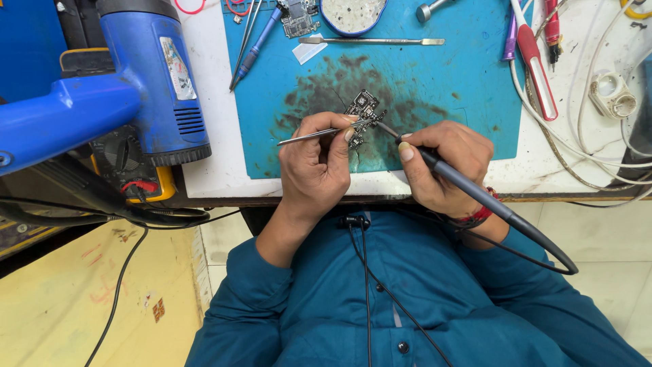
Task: The person solders a small circuit board on a workbench mat, holding the board steady with one hand while applying a soldering iron to its components. They reposition the board, use tweezers to handle small parts, and continue soldering different points on the board.
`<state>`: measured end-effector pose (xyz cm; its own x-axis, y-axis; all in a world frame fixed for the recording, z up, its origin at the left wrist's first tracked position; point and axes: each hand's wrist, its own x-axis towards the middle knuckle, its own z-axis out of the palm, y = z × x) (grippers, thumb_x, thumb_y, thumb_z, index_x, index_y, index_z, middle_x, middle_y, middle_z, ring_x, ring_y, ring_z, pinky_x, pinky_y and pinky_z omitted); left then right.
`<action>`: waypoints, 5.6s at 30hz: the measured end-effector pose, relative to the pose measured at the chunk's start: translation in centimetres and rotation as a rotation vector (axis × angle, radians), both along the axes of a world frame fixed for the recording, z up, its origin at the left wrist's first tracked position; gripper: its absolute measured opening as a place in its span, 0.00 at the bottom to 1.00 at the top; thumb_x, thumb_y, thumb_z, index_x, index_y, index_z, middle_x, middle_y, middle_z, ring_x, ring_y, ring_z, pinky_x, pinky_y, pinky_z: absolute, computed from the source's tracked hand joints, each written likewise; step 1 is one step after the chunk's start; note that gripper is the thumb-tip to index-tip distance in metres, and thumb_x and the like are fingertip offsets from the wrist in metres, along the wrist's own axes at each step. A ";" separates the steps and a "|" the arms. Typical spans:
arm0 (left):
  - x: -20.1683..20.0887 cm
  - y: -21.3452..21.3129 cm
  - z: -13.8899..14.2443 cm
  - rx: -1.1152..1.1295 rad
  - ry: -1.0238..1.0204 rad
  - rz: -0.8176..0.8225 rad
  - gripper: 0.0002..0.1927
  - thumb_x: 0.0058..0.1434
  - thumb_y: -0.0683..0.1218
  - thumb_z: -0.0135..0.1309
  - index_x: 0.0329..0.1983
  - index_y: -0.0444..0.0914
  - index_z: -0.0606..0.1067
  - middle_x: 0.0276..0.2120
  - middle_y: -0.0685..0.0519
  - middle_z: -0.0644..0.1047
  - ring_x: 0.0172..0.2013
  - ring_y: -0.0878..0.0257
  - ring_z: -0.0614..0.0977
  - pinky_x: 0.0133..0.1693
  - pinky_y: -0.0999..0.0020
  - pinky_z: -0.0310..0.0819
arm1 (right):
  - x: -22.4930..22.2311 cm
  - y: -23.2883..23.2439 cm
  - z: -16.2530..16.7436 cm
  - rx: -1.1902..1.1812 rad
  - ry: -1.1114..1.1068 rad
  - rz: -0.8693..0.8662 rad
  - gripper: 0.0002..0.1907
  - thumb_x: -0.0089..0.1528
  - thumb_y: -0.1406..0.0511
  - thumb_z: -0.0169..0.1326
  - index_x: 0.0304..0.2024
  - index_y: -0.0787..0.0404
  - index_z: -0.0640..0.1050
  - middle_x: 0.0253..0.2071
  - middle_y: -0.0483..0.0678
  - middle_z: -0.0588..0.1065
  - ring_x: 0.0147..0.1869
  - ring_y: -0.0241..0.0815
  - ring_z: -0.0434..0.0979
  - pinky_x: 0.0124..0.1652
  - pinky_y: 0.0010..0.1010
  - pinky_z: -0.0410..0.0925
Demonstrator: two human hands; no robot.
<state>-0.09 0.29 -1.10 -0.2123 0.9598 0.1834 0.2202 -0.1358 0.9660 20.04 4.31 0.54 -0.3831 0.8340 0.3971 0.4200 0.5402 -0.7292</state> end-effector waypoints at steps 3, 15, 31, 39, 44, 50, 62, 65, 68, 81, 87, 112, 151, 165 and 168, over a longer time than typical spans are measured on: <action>0.0 0.0 0.0 0.002 0.008 0.001 0.07 0.72 0.36 0.56 0.50 0.36 0.73 0.44 0.52 0.83 0.29 0.76 0.75 0.30 0.79 0.69 | 0.0 0.0 0.0 0.002 0.006 -0.002 0.06 0.64 0.73 0.62 0.39 0.66 0.76 0.35 0.53 0.79 0.34 0.46 0.79 0.33 0.30 0.69; 0.0 0.0 -0.1 0.007 -0.003 -0.004 0.07 0.72 0.35 0.56 0.50 0.36 0.73 0.45 0.52 0.82 0.29 0.76 0.74 0.29 0.79 0.69 | -0.1 0.1 -0.1 -0.001 0.008 0.002 0.06 0.63 0.73 0.63 0.38 0.65 0.77 0.32 0.53 0.78 0.30 0.46 0.77 0.31 0.30 0.67; 0.0 0.0 0.0 -0.003 0.000 -0.003 0.07 0.72 0.36 0.56 0.50 0.36 0.72 0.44 0.52 0.83 0.28 0.77 0.73 0.29 0.79 0.67 | -0.1 0.1 -0.1 0.017 0.008 0.003 0.06 0.63 0.72 0.64 0.38 0.65 0.77 0.34 0.53 0.79 0.32 0.46 0.78 0.31 0.30 0.68; -0.1 0.0 -0.1 -0.007 -0.009 -0.003 0.06 0.72 0.36 0.56 0.50 0.36 0.72 0.44 0.53 0.82 0.29 0.77 0.73 0.29 0.79 0.67 | -0.1 0.1 0.1 0.004 -0.004 0.002 0.07 0.64 0.72 0.64 0.39 0.65 0.77 0.35 0.54 0.79 0.33 0.47 0.79 0.32 0.30 0.69; -0.1 0.0 0.0 -0.004 0.007 0.000 0.06 0.72 0.36 0.56 0.50 0.35 0.73 0.44 0.53 0.82 0.28 0.77 0.73 0.29 0.79 0.67 | -0.2 0.1 0.1 -0.003 0.001 -0.002 0.07 0.64 0.71 0.64 0.39 0.66 0.77 0.35 0.54 0.79 0.34 0.47 0.80 0.33 0.30 0.69; 0.0 0.0 0.0 -0.006 0.001 0.003 0.06 0.72 0.36 0.56 0.50 0.35 0.73 0.44 0.52 0.82 0.28 0.77 0.73 0.29 0.79 0.67 | -0.1 0.1 0.1 -0.007 0.001 0.003 0.07 0.65 0.71 0.65 0.39 0.65 0.77 0.36 0.54 0.80 0.34 0.47 0.80 0.33 0.30 0.69; 0.0 0.1 0.1 -0.001 0.011 -0.002 0.06 0.72 0.36 0.56 0.50 0.35 0.73 0.44 0.52 0.82 0.29 0.76 0.74 0.30 0.79 0.68 | -0.2 0.1 0.1 -0.005 -0.001 -0.006 0.08 0.64 0.70 0.66 0.39 0.66 0.77 0.35 0.53 0.80 0.33 0.46 0.79 0.32 0.29 0.69; -0.1 0.1 0.1 -0.004 0.012 -0.002 0.06 0.72 0.36 0.56 0.50 0.35 0.73 0.44 0.52 0.82 0.29 0.76 0.73 0.30 0.79 0.68 | -0.2 0.1 0.1 -0.002 -0.001 -0.007 0.08 0.64 0.70 0.66 0.39 0.65 0.77 0.35 0.53 0.80 0.34 0.46 0.80 0.32 0.30 0.69; -0.1 0.1 0.1 -0.007 0.012 -0.002 0.06 0.72 0.35 0.56 0.50 0.35 0.73 0.44 0.52 0.82 0.29 0.76 0.73 0.30 0.79 0.67 | -0.2 0.1 0.1 -0.004 0.000 -0.008 0.08 0.64 0.70 0.66 0.39 0.65 0.77 0.36 0.53 0.80 0.34 0.47 0.80 0.33 0.30 0.69; -0.1 0.0 -0.1 -0.004 0.002 -0.002 0.07 0.72 0.35 0.55 0.50 0.35 0.72 0.45 0.52 0.82 0.32 0.76 0.77 0.31 0.79 0.70 | -0.2 0.1 0.2 -0.003 0.004 0.003 0.07 0.64 0.70 0.65 0.39 0.65 0.78 0.35 0.53 0.80 0.35 0.48 0.80 0.33 0.30 0.70; 0.0 0.0 -0.1 -0.005 0.004 -0.001 0.07 0.72 0.35 0.56 0.50 0.35 0.72 0.45 0.52 0.82 0.32 0.76 0.77 0.31 0.79 0.70 | -0.3 0.0 0.3 0.000 -0.013 -0.024 0.07 0.64 0.70 0.65 0.39 0.66 0.78 0.35 0.53 0.80 0.34 0.47 0.80 0.33 0.30 0.69; -0.1 0.0 -0.1 -0.002 0.013 0.002 0.07 0.72 0.36 0.56 0.50 0.35 0.72 0.44 0.52 0.82 0.29 0.76 0.74 0.29 0.79 0.68 | -0.3 0.1 0.2 0.000 -0.001 -0.010 0.07 0.64 0.70 0.65 0.39 0.65 0.78 0.36 0.53 0.80 0.35 0.47 0.80 0.33 0.31 0.70; -0.2 0.0 0.1 0.006 0.042 -0.029 0.07 0.71 0.36 0.56 0.50 0.35 0.73 0.43 0.51 0.82 0.31 0.72 0.78 0.33 0.76 0.73 | -0.2 0.1 0.3 -0.010 0.010 -0.010 0.07 0.64 0.70 0.65 0.38 0.65 0.78 0.34 0.54 0.80 0.34 0.47 0.80 0.33 0.30 0.70; -0.2 0.1 0.1 -0.003 0.033 -0.024 0.06 0.72 0.36 0.56 0.50 0.35 0.73 0.44 0.50 0.83 0.32 0.72 0.80 0.34 0.76 0.75 | -0.1 0.0 0.3 -0.006 -0.003 -0.007 0.07 0.64 0.71 0.65 0.38 0.65 0.78 0.35 0.53 0.80 0.34 0.47 0.80 0.33 0.30 0.70; -0.2 0.1 0.0 0.011 0.035 -0.029 0.07 0.72 0.36 0.56 0.50 0.35 0.73 0.44 0.50 0.83 0.34 0.71 0.81 0.36 0.76 0.77 | -0.1 0.0 0.2 -0.007 0.006 -0.015 0.07 0.64 0.71 0.64 0.38 0.65 0.78 0.35 0.53 0.80 0.34 0.47 0.80 0.33 0.30 0.70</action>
<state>-0.30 0.35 -1.05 -0.1776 0.9634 0.2006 0.2492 -0.1532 0.9563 19.91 4.31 0.75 -0.3676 0.8426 0.3936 0.4237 0.5285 -0.7356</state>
